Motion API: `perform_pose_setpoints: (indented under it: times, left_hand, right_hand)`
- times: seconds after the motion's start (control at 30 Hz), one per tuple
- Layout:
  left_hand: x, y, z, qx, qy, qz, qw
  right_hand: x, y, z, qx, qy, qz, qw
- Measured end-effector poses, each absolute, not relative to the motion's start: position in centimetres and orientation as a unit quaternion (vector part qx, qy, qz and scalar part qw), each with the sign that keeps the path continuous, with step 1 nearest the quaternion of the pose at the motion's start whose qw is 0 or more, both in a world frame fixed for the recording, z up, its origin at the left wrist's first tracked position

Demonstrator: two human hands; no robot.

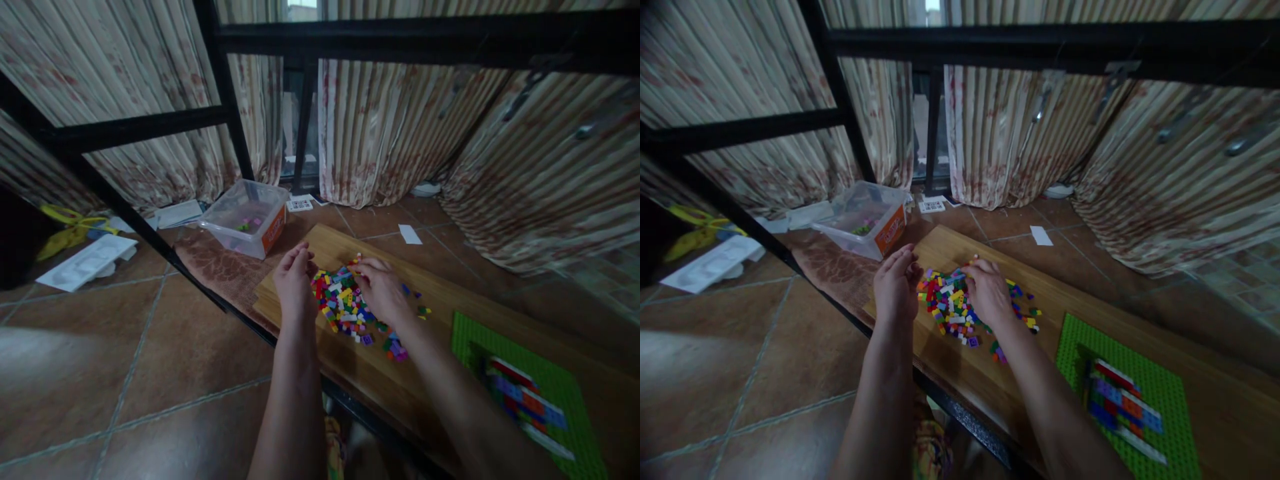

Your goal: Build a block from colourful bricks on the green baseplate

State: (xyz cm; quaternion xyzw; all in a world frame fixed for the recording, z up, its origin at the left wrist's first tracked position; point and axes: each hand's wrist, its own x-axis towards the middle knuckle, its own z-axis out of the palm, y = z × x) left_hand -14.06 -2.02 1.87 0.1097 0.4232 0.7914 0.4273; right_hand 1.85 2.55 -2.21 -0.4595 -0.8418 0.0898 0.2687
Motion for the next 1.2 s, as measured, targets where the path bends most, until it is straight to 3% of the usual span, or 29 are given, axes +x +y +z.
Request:
perform_pose_setpoints:
  times: [0.23, 0.47, 0.67, 0.93, 1.2]
  left_hand:
    - [-14.4, -1.9, 1.9, 0.109, 0.422, 0.785, 0.441]
    - [-14.2, -1.9, 1.9, 0.121, 0.434, 0.763, 0.464]
    - [-14.4, -1.9, 1.7, 0.149, 0.48, 0.731, 0.462]
    - [-11.8, -2.2, 1.1, 0.357, 0.515, 0.533, 0.569]
    - [-8.7, -2.3, 0.4, 0.401, 0.487, 0.487, 0.604]
  right_hand:
    - [0.9, 5.8, -2.1, -0.371, -0.91, 0.132, 0.129]
    - [0.7, 6.4, -2.0, -0.354, -0.918, 0.14, 0.112]
    - [1.3, 5.2, -1.5, -0.361, -0.899, 0.154, 0.197]
    - [2.8, -0.3, -0.2, -0.494, -0.72, 0.322, 0.366]
    - [4.7, -3.6, -1.6, -0.528, -0.564, 0.427, 0.469]
